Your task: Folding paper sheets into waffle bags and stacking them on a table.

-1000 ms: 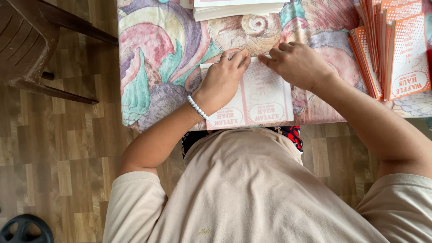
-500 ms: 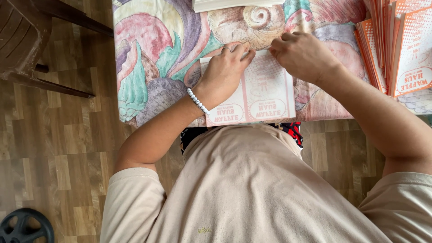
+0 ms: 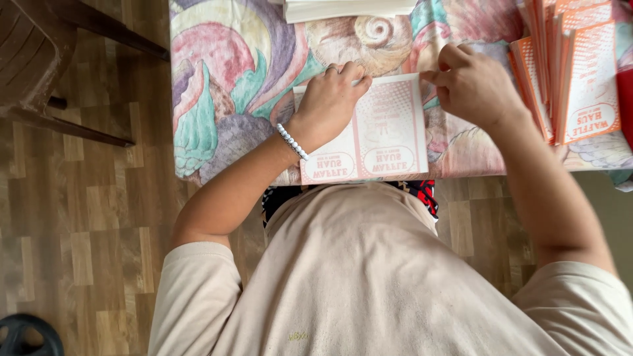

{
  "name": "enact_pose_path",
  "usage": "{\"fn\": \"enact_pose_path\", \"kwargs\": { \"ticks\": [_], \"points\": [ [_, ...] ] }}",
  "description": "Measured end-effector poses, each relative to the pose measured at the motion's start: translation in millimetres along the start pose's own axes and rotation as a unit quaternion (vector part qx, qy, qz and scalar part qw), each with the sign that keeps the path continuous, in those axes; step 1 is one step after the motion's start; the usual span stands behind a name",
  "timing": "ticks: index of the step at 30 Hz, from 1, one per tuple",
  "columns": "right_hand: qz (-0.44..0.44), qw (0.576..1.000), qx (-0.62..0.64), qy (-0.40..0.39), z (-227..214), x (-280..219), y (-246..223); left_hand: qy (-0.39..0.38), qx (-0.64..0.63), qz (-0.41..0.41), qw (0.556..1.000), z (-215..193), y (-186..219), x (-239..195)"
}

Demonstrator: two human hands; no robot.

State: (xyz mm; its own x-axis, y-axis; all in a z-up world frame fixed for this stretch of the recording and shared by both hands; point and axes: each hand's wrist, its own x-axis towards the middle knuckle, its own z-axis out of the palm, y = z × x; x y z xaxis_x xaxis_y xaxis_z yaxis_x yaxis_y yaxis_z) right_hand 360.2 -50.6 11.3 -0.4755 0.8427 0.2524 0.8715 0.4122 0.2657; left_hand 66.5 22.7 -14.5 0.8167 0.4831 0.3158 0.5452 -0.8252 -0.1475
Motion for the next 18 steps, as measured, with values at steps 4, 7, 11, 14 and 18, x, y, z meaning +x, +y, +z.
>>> {"fn": "enact_pose_path", "kwargs": {
  "ticks": [4,7,11,14,18],
  "points": [
    [0.037,0.976,0.186,0.11,-6.7,-22.5,-8.9,-0.061,-0.079,-0.044,0.994,-5.0,6.3,27.5],
    [0.147,0.916,0.345,0.141,-25.8,-44.5,-29.5,-0.073,-0.141,-0.074,0.985,6.6,13.5,40.6],
    [0.265,0.849,0.394,0.231,-21.8,-78.6,-48.1,-0.118,-0.128,-0.07,0.982,17.7,11.2,54.5],
    [0.35,0.781,0.457,0.242,-17.2,-96.0,-64.8,-0.204,-0.201,-0.076,0.955,23.9,1.1,57.3],
    [0.339,0.706,0.537,0.313,-2.9,-101.9,-67.5,-0.197,-0.372,-0.102,0.901,4.8,-6.7,52.6]
  ]
}}
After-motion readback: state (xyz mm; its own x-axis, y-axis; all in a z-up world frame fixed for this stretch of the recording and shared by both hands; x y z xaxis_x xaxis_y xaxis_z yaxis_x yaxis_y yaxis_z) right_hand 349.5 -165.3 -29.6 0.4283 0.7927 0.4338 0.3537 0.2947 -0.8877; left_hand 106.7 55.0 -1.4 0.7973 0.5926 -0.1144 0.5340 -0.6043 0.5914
